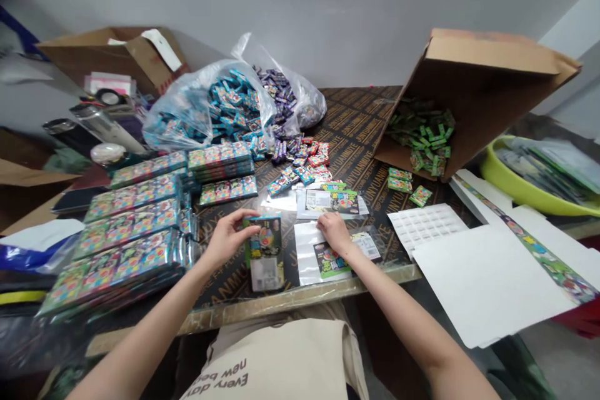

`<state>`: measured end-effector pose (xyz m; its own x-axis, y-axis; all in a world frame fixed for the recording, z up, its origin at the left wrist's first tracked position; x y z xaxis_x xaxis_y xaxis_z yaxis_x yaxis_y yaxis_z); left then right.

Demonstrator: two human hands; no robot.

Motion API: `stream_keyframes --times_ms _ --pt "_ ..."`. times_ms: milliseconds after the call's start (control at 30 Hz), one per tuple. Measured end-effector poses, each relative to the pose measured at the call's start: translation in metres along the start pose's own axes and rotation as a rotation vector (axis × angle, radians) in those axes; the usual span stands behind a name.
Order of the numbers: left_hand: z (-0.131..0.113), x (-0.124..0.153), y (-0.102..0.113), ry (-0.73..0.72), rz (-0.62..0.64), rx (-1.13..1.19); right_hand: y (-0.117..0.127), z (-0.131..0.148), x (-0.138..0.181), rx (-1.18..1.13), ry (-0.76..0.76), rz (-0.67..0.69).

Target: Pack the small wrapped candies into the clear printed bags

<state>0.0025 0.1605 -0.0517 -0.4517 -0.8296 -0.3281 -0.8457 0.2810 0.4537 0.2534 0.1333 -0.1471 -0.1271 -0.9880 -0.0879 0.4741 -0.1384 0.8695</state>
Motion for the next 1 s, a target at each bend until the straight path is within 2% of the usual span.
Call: stream_keyframes --times_ms 67,167,233,300,400,467,600,700,767,867,933,1000 --pt "0.008 0.008 0.0 0.041 -0.041 -0.01 0.006 0.0 0.002 -0.035 -0.032 -0.03" --pt "0.005 0.012 0.001 0.008 -0.06 -0.023 0.024 0.015 0.001 -0.189 -0.089 -0.113" --pt "-0.002 0.011 0.002 -0.015 -0.055 -0.007 0.036 0.04 0.001 -0.443 -0.088 -0.12" --pt "-0.008 0.009 0.003 -0.021 -0.049 -0.002 0.041 0.074 0.001 -0.717 -0.054 -0.044" --pt "-0.016 0.008 0.005 -0.038 -0.046 -0.028 0.039 0.119 0.002 -0.903 -0.013 0.083" --pt "-0.019 0.01 0.005 -0.056 -0.044 -0.052 0.038 0.132 0.005 -0.918 -0.003 0.096" --pt "-0.023 0.014 0.004 -0.1 -0.033 -0.079 0.046 0.135 0.015 -0.786 0.112 0.009" --pt "-0.028 0.017 0.004 -0.168 -0.034 -0.126 0.055 0.138 0.021 -0.691 0.214 0.054" --pt "-0.031 0.018 0.004 -0.209 -0.023 -0.153 0.063 0.14 0.016 -0.666 0.203 0.088" --pt "-0.032 0.018 0.003 -0.224 0.0 -0.148 0.079 0.145 0.0 -0.605 0.168 0.043" --pt "-0.03 0.018 0.005 -0.188 -0.018 -0.115 0.077 0.155 -0.011 -0.589 0.171 0.138" --pt "-0.026 0.018 0.011 -0.125 -0.08 -0.072 0.06 0.167 -0.018 -0.611 0.169 0.363"
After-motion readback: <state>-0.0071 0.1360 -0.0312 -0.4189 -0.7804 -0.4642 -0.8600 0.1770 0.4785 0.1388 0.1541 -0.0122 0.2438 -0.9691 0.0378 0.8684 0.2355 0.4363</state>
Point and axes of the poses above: each hand's wrist, its own x-axis away from the middle knuckle, its own y-axis out of the back of the hand, z = x × y, the point moved 8 cm from there along -x, towards the middle knuckle, and after that the axes turned 11 degrees about -y, right-handed, at the moved point
